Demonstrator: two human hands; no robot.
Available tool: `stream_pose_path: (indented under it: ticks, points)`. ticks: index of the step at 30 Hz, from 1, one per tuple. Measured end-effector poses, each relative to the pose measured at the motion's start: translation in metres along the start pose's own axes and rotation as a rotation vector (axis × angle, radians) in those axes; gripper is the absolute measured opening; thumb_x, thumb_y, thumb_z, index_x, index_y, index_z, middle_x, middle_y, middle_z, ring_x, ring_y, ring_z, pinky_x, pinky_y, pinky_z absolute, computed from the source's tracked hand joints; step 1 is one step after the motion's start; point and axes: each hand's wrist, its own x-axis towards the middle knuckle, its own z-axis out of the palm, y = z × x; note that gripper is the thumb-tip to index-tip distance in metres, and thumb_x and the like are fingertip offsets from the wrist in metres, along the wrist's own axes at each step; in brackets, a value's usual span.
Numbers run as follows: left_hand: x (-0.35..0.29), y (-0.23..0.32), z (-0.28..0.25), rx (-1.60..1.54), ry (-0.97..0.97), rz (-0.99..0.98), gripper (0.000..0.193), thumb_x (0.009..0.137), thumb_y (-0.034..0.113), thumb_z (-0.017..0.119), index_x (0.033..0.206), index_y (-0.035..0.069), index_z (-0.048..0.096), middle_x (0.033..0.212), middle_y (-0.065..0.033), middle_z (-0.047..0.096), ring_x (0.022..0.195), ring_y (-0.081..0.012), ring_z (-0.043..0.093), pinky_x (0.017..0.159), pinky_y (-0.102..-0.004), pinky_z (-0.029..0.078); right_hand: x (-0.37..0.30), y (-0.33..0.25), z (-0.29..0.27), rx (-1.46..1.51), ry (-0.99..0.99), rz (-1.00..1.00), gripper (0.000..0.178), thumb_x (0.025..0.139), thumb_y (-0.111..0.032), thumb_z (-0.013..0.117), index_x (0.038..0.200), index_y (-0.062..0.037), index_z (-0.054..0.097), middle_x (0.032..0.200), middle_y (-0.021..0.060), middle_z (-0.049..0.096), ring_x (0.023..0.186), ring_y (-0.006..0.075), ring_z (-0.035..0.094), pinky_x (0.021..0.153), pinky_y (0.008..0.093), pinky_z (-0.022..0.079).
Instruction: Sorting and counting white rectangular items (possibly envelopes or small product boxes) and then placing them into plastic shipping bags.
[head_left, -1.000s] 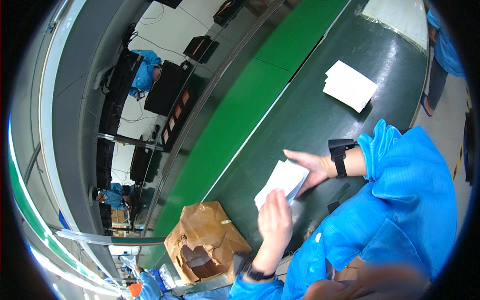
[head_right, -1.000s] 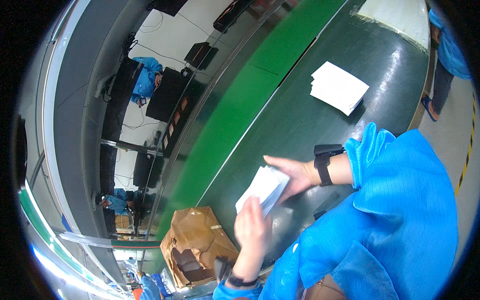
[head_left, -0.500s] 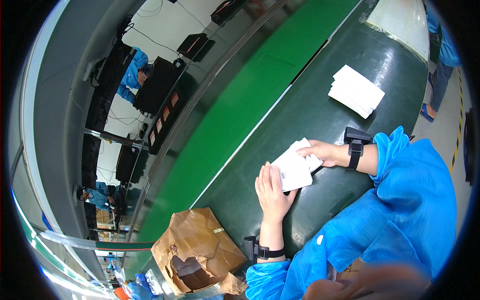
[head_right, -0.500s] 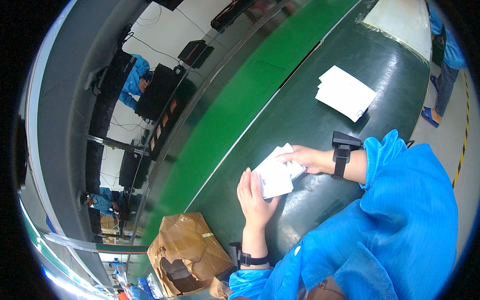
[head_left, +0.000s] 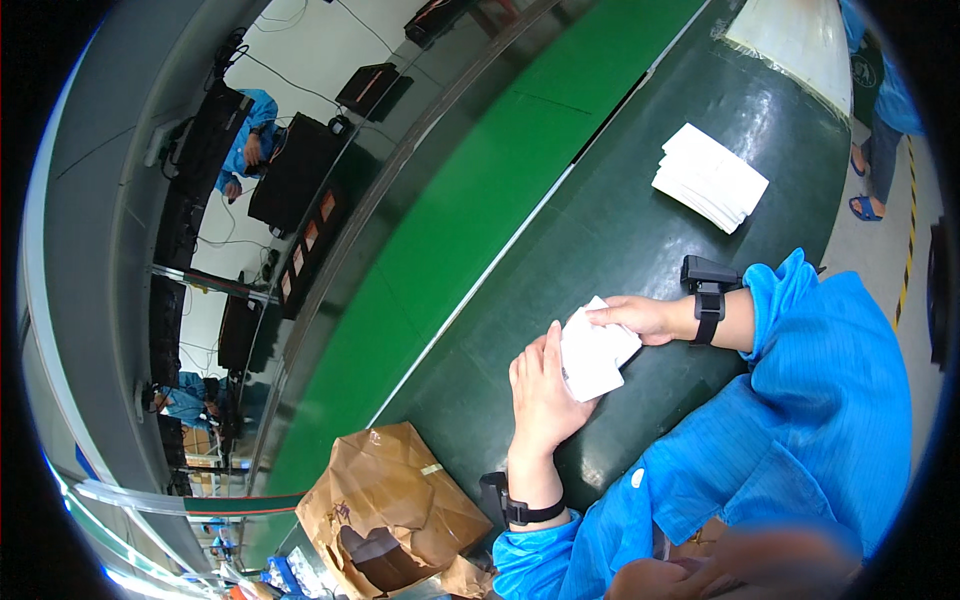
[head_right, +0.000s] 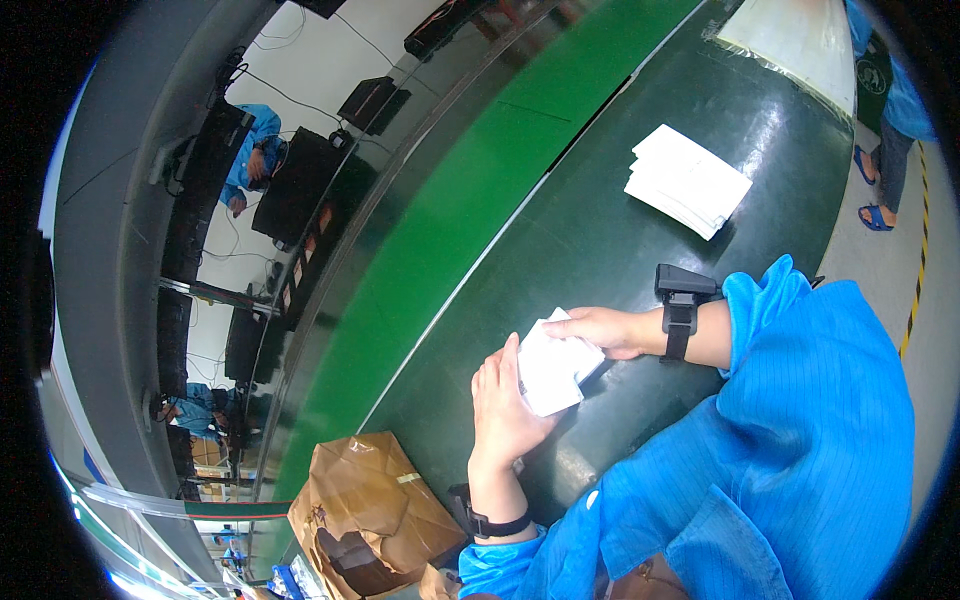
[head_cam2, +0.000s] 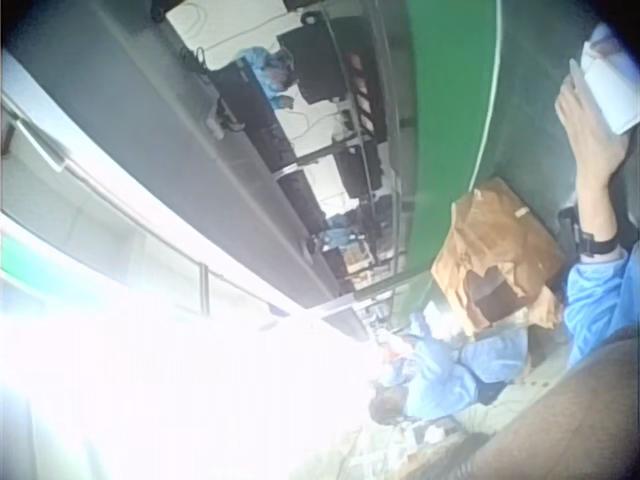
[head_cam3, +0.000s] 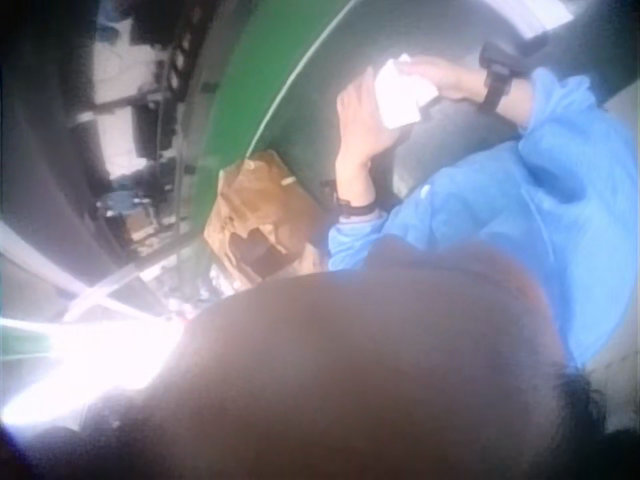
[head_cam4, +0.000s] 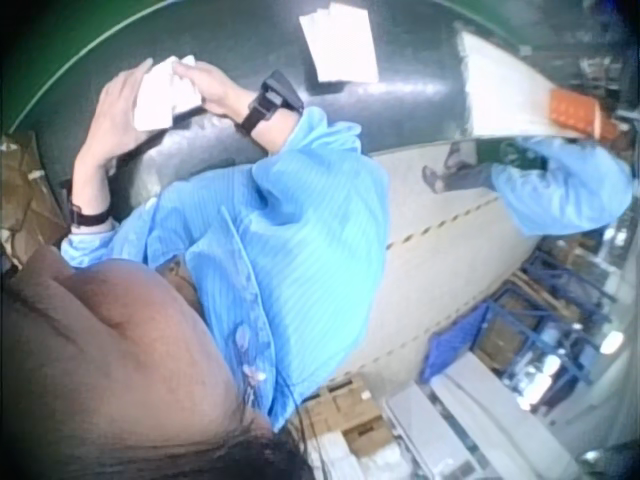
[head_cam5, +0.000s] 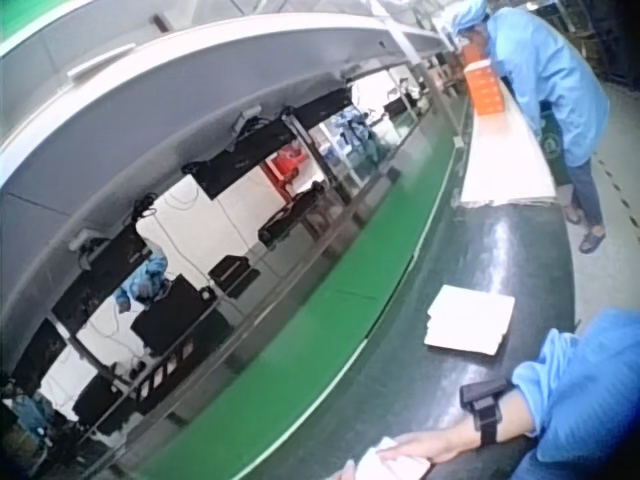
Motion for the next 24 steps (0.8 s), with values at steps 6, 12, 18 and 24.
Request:
stream_pose_path:
  ticks: [6, 12, 18, 24]
  points:
    - [0.000, -0.006, -0.002, -0.141, -0.019, -0.123, 0.089, 0.048, 0.020, 0.081, 0.124, 0.002, 0.038, 0.102, -0.0153, 0.053, 0.095, -0.0318, 0.052, 0.084, -0.0404, 0.041, 0.003, 0.002, -0.002, 0.026, -0.008, -0.014, 0.038, 0.089, -0.029, 0.050, 0.115, -0.0016, 0.050, 0.108, 0.0084, 0.057, 0.098, 0.0168, 0.056, 0.083, 0.0308, 0.045]
    - [-0.001, -0.007, -0.004, -0.167, -0.022, -0.220, 0.087, 0.049, 0.018, 0.080, 0.124, 0.001, 0.039, 0.107, -0.0161, 0.053, 0.099, -0.0307, 0.053, 0.085, -0.0388, 0.042, 0.004, 0.000, 0.000, 0.001, 0.009, -0.014, 0.036, 0.087, -0.027, 0.052, 0.114, -0.0028, 0.051, 0.108, 0.0090, 0.057, 0.097, 0.0168, 0.056, 0.083, 0.0312, 0.046]
    - [-0.006, -0.028, -0.011, -0.599, 0.038, -0.371, 0.082, 0.053, 0.012, 0.076, 0.125, -0.001, 0.038, 0.113, -0.0134, 0.052, 0.104, -0.0200, 0.051, 0.089, -0.0318, 0.040, 0.004, 0.003, -0.006, 0.061, 0.018, -0.022, 0.031, 0.087, -0.022, 0.052, 0.112, -0.0030, 0.052, 0.106, 0.0077, 0.059, 0.096, 0.0160, 0.057, 0.083, 0.0302, 0.045]
    - [-0.024, -0.068, -0.021, -0.528, 0.210, -0.592, 0.073, 0.059, 0.016, 0.076, 0.121, -0.001, 0.042, 0.108, -0.0109, 0.054, 0.097, -0.0187, 0.052, 0.086, -0.0310, 0.040, 0.004, 0.001, -0.006, 0.121, 0.047, -0.072, 0.030, 0.086, -0.017, 0.048, 0.112, -0.0012, 0.052, 0.108, 0.0107, 0.058, 0.099, 0.0185, 0.056, 0.085, 0.0311, 0.045]
